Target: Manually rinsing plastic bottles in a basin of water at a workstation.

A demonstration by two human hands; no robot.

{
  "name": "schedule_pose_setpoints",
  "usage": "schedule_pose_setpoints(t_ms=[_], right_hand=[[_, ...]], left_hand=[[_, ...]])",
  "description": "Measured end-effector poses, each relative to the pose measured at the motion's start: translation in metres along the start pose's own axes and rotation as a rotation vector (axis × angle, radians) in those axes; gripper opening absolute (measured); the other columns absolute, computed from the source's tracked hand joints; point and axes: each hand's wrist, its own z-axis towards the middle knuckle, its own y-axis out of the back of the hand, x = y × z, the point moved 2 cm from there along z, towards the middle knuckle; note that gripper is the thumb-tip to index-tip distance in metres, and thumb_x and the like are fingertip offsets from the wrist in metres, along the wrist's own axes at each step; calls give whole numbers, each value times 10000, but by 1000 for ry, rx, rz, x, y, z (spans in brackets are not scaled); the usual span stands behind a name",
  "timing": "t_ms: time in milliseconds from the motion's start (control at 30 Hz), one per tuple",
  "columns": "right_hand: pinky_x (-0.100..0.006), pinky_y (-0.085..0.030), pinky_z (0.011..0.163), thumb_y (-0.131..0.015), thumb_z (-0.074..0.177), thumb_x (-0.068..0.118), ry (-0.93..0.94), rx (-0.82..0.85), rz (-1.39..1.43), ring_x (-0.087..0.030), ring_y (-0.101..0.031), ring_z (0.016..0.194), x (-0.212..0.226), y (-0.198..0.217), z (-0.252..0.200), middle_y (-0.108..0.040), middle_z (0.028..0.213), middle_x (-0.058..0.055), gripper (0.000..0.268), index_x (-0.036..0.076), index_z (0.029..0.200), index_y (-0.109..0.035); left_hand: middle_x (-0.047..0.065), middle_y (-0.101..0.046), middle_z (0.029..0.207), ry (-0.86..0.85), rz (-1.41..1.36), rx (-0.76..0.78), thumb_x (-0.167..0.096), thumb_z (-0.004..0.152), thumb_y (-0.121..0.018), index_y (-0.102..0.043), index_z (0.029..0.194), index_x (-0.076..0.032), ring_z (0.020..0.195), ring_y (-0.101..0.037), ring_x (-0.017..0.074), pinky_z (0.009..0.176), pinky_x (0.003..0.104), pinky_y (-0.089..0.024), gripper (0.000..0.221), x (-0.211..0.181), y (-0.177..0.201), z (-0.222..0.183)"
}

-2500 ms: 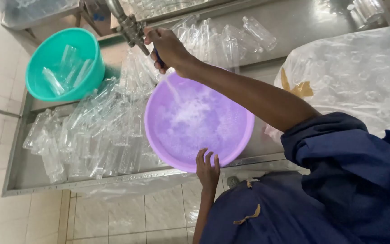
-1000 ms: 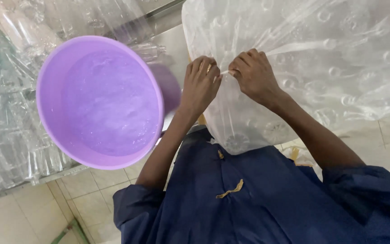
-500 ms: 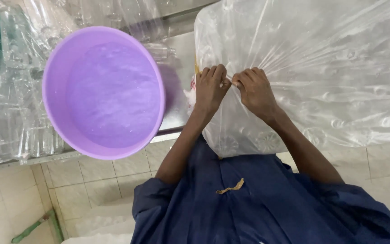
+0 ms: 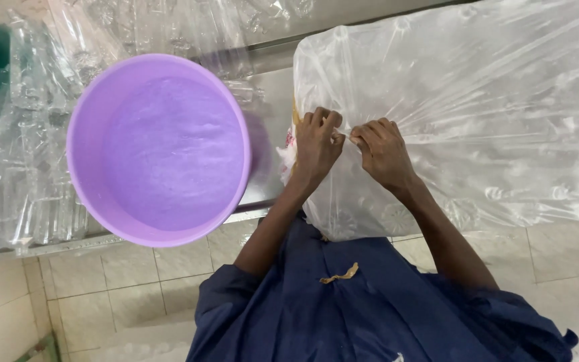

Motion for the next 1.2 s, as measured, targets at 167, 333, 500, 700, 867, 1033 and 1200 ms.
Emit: schedule_pose_setpoints(t_ms=[167, 333, 500, 700, 867, 1033, 1200], right_hand=[[-423, -467, 834, -605, 1184, 296, -52, -43, 41, -323, -647, 941, 6, 10, 18, -652, 941, -84, 249, 95, 1081, -710], [-430, -444, 900, -639, 1178, 253, -79, -147, 38, -318, -589, 1002, 5, -1, 21, -591, 996, -71, 190, 93, 1097, -700], [-448, -436, 1024, -612, 1173, 434, -62, -289, -165, -321, -497, 1133, 36, 2, 6, -536, 1181, -69, 330, 125, 1084, -685], [-412, -434, 919, -496, 1158, 586, -221, -206, -399, -239, -549, 1057, 44, -33, -13, -548, 1095, -44, 484, 157, 1141, -718], [-398, -487, 818, -490, 1180, 412, -274, -217, -380, -250, -607, 896, 28, -59, -28, -568, 962, -29, 351, 128, 1115, -687], [-422, -514, 810, -369, 1236, 448, -255, -233, -257, -283, -598, 803, 35, -43, -24, -552, 894, -53, 484, 53, 1229, -648], [-518, -528, 772, -485, 1228, 367, -348, -188, -33, -394, -627, 812, 18, -42, -28, -572, 882, -117, 402, 31, 1243, -706]], left_hand=[[94, -657, 1064, -8, -8, 63, -76, 911, -682, -649, 1057, -175, 962, -710, 353, 790, 474, -565, 179, 1, 18, 4], [72, -691, 974, -45, -104, 226, -161, 986, -737, -767, 1063, -144, 969, -708, 326, 845, 446, -530, 84, 6, 47, 17], [140, -733, 947, 88, -672, 410, -242, 974, -828, -817, 1068, -108, 940, -725, 318, 855, 434, -553, 164, 42, 24, 26], [120, -717, 946, 87, -634, 487, -194, 825, -894, -809, 963, -109, 923, -722, 294, 838, 415, -554, 183, 39, 20, 42], [39, -646, 986, -105, -113, 501, -308, 820, -832, -692, 878, -182, 1040, -615, 317, 895, 475, -438, 197, 22, 17, 42], [58, -659, 877, -249, 40, 376, -332, 849, -775, -621, 925, -161, 948, -645, 319, 903, 503, -429, 243, 34, -42, 29], [-27, -605, 796, -138, -42, 208, -241, 832, -728, -506, 880, -237, 828, -635, 286, 766, 459, -427, 227, 23, -47, 22]])
